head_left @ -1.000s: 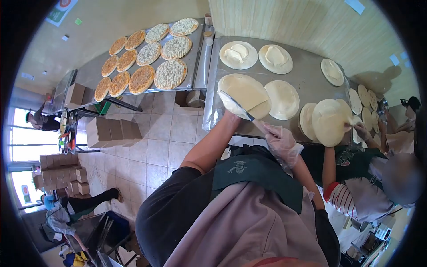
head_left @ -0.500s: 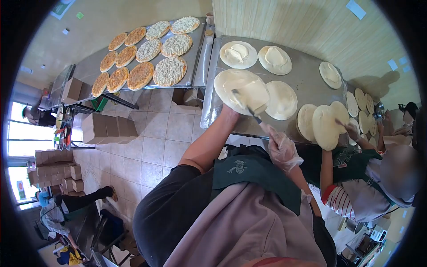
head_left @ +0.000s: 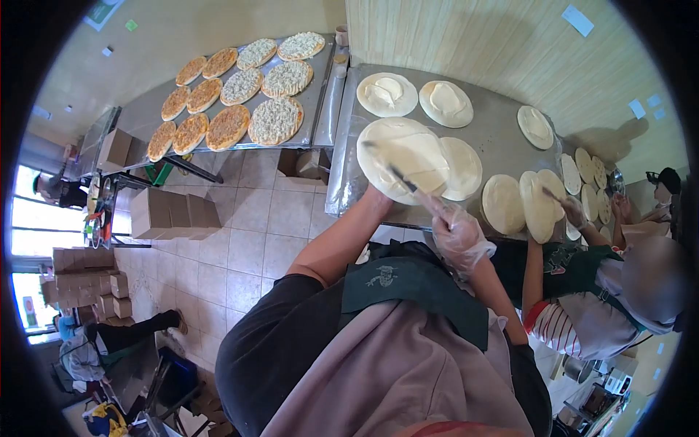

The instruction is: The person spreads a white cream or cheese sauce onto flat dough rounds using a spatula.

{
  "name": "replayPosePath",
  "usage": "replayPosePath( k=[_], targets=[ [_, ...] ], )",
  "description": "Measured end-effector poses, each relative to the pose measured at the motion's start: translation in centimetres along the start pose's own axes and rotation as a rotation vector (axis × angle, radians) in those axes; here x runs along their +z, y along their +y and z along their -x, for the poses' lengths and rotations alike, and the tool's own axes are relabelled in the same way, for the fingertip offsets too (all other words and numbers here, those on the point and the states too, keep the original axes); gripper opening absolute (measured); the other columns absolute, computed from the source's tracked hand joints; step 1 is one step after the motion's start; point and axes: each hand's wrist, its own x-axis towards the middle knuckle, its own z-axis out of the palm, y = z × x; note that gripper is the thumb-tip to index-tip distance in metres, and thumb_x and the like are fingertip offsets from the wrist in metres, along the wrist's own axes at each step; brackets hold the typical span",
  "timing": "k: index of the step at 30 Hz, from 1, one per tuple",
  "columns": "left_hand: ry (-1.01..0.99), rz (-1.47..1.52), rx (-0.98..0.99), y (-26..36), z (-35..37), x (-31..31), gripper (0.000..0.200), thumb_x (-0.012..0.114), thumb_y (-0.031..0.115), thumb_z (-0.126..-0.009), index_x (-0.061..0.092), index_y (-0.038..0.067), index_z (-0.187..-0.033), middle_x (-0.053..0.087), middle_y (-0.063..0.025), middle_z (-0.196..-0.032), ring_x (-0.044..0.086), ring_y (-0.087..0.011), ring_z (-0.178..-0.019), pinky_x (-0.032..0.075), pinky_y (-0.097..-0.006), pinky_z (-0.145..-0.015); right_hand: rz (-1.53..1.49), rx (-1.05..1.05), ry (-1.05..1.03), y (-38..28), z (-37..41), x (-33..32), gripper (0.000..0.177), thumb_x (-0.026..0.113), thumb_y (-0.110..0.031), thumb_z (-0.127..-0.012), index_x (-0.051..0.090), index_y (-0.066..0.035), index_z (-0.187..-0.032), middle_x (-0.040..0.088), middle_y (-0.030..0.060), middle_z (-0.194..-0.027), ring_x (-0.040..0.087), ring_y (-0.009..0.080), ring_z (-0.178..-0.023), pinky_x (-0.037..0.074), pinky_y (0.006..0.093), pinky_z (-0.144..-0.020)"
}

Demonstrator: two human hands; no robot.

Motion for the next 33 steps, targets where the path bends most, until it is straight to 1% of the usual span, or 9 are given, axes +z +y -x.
replayPosePath(
  k=[2, 5, 9, 11, 14, 18, 20, 28, 33],
  targets=[
    [-0.029, 0.0, -0.053, 0.1, 0.4, 0.9, 0.048, 0.042, 0.043, -0.092, 0.047, 0.01, -0.126, 0.055, -0.0121, -0.122, 0.056, -0.0298, -0.108, 0.047, -0.047, -0.092, -0.148, -0.161, 0.09, 1.8, -0.6, -0.1, 0.042, 0.05, -0.008, -0.082, 0.059, -0.022, -0.121, 0.06, 0.0184, -0.077, 0.059, 0.0358, -0.07, 0.047, 0.0426, -0.065],
    [-0.075, 0.017, -0.128, -0.4, 0.9, 2.1, 0.049, 0.042, 0.043, -0.092, 0.046, 0.01, -0.127, 0.055, -0.0121, -0.123, 0.056, -0.0296, -0.108, 0.047, -0.047, -0.092, -0.032, 0.333, 0.046, 2.8, -1.9, -2.6, 0.04, 0.05, -0.01, -0.083, 0.059, -0.023, -0.12, 0.059, 0.0185, -0.074, 0.058, 0.035, -0.067, 0.046, 0.042, -0.064],
    [-0.124, 0.038, -0.19, -0.8, 1.1, 2.2, 0.049, 0.042, 0.044, -0.092, 0.046, 0.01, -0.127, 0.055, -0.012, -0.123, 0.056, -0.0294, -0.109, 0.047, -0.0471, -0.092, 0.183, 0.288, 0.057, 2.7, -3.7, -2.6, 0.041, 0.05, -0.01, -0.083, 0.058, -0.025, -0.121, 0.06, 0.0191, -0.076, 0.059, 0.0358, -0.069, 0.047, 0.0416, -0.066],
    [-0.14, 0.098, -0.22, -0.7, 1.1, 0.6, 0.052, 0.042, 0.045, -0.091, 0.045, 0.011, -0.129, 0.054, -0.0118, -0.125, 0.055, -0.0294, -0.11, 0.046, -0.0474, -0.093, 0.375, 0.066, 0.047, 0.8, -2.9, -1.4, 0.044, 0.054, -0.005, -0.082, 0.058, -0.022, -0.122, 0.058, 0.0142, -0.073, 0.058, 0.0256, -0.066, 0.046, 0.0339, -0.062],
    [-0.084, 0.032, -0.098, -0.9, 1.2, 0.6, 0.052, 0.042, 0.046, -0.091, 0.045, 0.011, -0.129, 0.054, -0.0118, -0.125, 0.056, -0.0298, -0.109, 0.046, -0.0476, -0.093, -0.016, -0.118, 0.04, 1.6, -2.3, -1.2, 0.043, 0.055, -0.005, -0.081, 0.058, -0.019, -0.122, 0.057, 0.0154, -0.075, 0.058, 0.0268, -0.067, 0.046, 0.0337, -0.063],
    [-0.066, 0.037, -0.196, -0.7, 1.4, 1.2, 0.055, 0.043, 0.05, -0.09, 0.046, 0.011, -0.129, 0.054, -0.0127, -0.125, 0.056, -0.0305, -0.109, 0.046, -0.0477, -0.093, 0.096, 0.162, 0.05, 1.0, -3.0, -3.8, 0.041, 0.055, -0.005, -0.081, 0.06, -0.017, -0.12, 0.055, 0.0146, -0.071, 0.056, 0.0266, -0.063, 0.045, 0.0343, -0.06],
    [-0.14, 0.077, -0.222, -0.9, 1.3, 1.1, 0.057, 0.042, 0.052, -0.089, 0.046, 0.012, -0.129, 0.054, -0.0125, -0.125, 0.056, -0.0302, -0.109, 0.046, -0.0476, -0.093, 0.205, 0.053, 0.141, 2.5, -2.7, -2.3, 0.042, 0.054, -0.005, -0.081, 0.058, -0.017, -0.121, 0.054, 0.0148, -0.073, 0.055, 0.028, -0.063, 0.045, 0.0373, -0.058],
    [-0.114, 0.022, -0.17, -1.2, 1.3, 0.6, 0.055, 0.042, 0.05, -0.09, 0.047, 0.011, -0.128, 0.056, -0.0123, -0.123, 0.057, -0.0294, -0.107, 0.047, -0.0467, -0.092, 0.347, -0.136, -0.144, -1.3, -1.2, -7.5, 0.042, 0.055, -0.007, -0.081, 0.058, -0.02, -0.12, 0.055, 0.0143, -0.087, 0.057, 0.0339, -0.069, 0.046, 0.0423, -0.061],
    [-0.109, 0.001, -0.268, -1.4, 2.4, 4.3, 0.054, 0.042, 0.049, -0.09, 0.047, 0.011, -0.128, 0.055, -0.0129, -0.122, 0.056, -0.0291, -0.109, 0.047, -0.0463, -0.092, 0.656, -0.009, -0.208, -1.2, -4.2, -8.6, 0.04, 0.046, -0.022, -0.087, 0.05, -0.021, -0.126, 0.056, 0.0163, -0.096, 0.059, 0.035, -0.078, 0.048, 0.044, -0.072]
  ],
)
